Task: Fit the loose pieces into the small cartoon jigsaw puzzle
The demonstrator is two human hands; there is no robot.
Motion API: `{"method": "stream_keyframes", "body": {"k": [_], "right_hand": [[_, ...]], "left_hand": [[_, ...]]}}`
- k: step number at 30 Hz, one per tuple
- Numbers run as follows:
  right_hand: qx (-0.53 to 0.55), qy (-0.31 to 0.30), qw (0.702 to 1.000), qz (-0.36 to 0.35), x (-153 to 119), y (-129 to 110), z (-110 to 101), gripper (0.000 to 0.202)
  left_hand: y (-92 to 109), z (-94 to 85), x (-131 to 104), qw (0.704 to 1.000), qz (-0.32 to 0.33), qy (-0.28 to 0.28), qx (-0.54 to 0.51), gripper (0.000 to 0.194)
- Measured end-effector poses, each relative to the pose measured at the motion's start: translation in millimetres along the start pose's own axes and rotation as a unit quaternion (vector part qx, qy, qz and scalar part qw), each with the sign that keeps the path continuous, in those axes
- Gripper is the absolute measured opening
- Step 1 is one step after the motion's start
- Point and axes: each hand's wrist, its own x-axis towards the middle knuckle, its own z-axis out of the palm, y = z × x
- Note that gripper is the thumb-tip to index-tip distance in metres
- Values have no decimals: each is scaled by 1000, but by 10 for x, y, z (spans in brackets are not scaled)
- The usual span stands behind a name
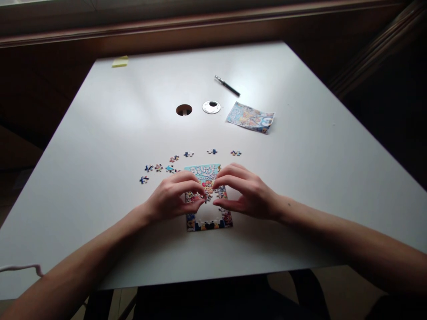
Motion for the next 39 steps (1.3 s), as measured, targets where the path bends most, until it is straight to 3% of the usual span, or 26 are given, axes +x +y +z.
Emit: {"method": "stream_keyframes", "body": {"k": [10,19,27,39], "right_hand": [[-6,-2,1000,-2,2,24,34,11],[3,-10,1000,1,11,53,50,11],[28,-79,996,24,-2,197,17,6],[27,-99,994,41,-14,205,-16,4]], "left_hand": [[8,58,20,999,12,26,28,8],[-41,68,9,999,19,-1,42,9],[-46,45,-20,991,84,-35,93,18],[-36,35,-10,991,61,-74,91,10]]}}
